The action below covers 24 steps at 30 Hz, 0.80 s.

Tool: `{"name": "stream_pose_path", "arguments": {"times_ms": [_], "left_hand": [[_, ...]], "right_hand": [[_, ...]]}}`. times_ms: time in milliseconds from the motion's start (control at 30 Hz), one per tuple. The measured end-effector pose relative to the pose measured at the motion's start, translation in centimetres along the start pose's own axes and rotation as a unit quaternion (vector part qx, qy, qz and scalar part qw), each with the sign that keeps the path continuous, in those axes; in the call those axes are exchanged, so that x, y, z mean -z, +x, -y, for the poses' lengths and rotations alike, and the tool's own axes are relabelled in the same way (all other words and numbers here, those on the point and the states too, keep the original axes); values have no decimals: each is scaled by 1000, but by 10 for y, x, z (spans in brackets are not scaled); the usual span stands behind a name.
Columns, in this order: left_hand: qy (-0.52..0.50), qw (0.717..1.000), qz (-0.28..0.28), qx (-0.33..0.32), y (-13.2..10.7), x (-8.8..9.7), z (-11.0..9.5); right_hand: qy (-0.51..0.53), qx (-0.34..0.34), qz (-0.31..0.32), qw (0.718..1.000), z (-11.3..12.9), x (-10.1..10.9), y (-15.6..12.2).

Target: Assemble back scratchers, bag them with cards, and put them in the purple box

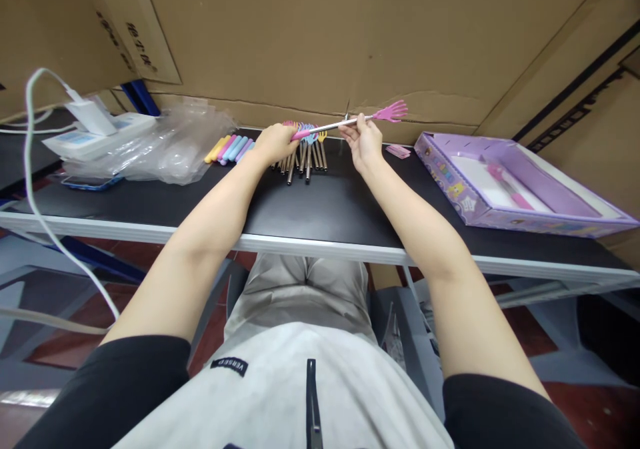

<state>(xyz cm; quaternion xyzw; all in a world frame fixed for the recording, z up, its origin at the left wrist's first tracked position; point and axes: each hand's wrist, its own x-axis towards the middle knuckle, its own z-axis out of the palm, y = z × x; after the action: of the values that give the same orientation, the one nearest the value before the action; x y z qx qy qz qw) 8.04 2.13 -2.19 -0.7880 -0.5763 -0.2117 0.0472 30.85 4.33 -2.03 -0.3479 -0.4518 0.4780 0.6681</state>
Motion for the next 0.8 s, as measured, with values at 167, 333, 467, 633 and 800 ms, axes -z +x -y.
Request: {"name": "stream_pose_path", "arguments": {"times_ms": [167, 333, 467, 633, 800], "left_hand": [[20, 1000, 11, 9, -2, 5, -5], [24, 1000, 15, 7, -1, 5, -7], [4, 1000, 5, 2, 1, 3, -4], [-1, 1000, 18, 10, -2, 8, -13], [1, 999, 26, 19, -5, 12, -28]], "right_hand": [[-9, 12, 7, 1000, 3, 0, 0], [-17, 1, -22, 1000, 10, -6, -10], [-13, -8, -43, 999, 13, -10, -18], [-7, -18, -56, 998, 12, -13, -22], [0, -29, -51, 998, 5, -25, -34]]}}
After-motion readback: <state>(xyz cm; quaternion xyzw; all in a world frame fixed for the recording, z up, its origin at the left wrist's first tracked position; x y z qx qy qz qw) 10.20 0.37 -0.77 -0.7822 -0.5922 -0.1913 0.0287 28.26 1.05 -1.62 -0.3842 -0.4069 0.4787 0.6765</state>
